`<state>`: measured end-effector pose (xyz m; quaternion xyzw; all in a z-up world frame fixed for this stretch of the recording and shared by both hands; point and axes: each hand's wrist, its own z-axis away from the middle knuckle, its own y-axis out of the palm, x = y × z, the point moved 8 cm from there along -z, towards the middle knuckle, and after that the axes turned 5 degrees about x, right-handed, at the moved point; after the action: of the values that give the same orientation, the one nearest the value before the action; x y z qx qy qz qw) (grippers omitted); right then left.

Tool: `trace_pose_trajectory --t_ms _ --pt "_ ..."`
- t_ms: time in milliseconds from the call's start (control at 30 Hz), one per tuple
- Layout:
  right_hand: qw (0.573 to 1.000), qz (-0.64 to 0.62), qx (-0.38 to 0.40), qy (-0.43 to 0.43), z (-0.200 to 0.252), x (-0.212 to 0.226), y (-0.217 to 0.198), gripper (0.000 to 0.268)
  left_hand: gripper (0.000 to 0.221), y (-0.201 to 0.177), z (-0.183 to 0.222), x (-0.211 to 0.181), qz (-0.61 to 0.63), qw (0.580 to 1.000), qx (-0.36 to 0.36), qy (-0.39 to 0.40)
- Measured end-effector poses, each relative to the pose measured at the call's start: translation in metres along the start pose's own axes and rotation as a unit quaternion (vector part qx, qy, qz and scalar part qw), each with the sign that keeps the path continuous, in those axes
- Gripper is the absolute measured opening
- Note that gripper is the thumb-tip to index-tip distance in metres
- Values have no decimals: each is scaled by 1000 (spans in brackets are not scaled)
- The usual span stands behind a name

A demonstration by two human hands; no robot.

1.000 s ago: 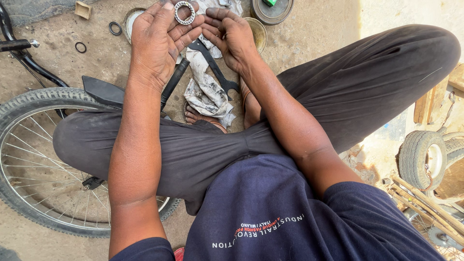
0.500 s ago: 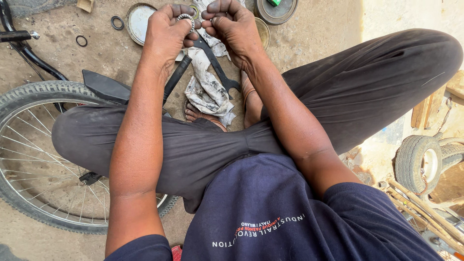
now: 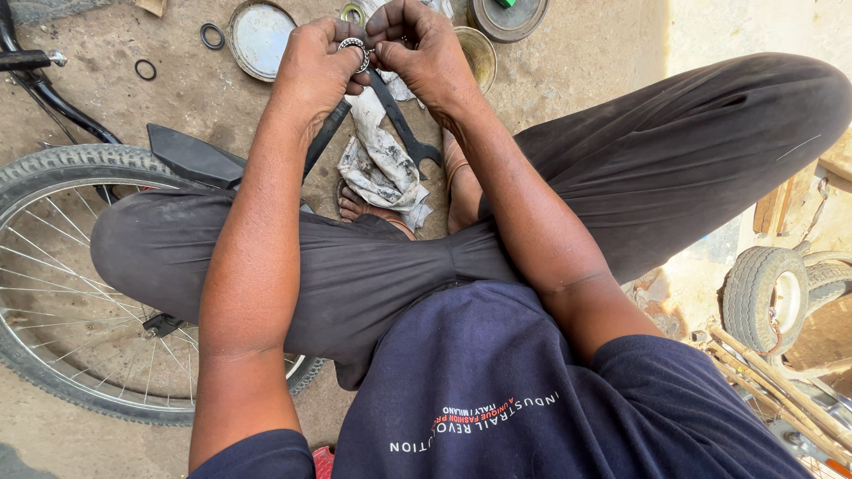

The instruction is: The person is repairing a bicycle bearing by applying grease to a metal race, placing small ball bearings into it by hand, and then sliding the assembled components onto a bicycle axle.

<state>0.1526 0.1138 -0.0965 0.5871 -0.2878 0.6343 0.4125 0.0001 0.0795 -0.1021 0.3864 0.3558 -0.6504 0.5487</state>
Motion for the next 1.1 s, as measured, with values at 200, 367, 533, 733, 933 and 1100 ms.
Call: trace_pose_trajectory --t_ms 200,367,533,733,933,1100 --pt "1000 16 2 9 0 -4 -2 16 18 4 -1 4 3 1000 11 1" --pt "1000 -17 3 12 -1 -6 -3 15 17 4 -3 5 -1 1000 15 8" --pt "999 38 -20 -4 -1 -3 -7 19 18 5 0 -1 25 999 17 13" --pt "997 47 -52 37 0 -7 -15 21 23 5 0 -4 9 999 25 18" --pt "957 -202 -200 64 -2 -38 -56 15 30 1 -5 9 31 999 21 5" --pt "915 -316 -249 -40 4 -45 -96 12 25 -5 -29 42 29 999 -3 -26"
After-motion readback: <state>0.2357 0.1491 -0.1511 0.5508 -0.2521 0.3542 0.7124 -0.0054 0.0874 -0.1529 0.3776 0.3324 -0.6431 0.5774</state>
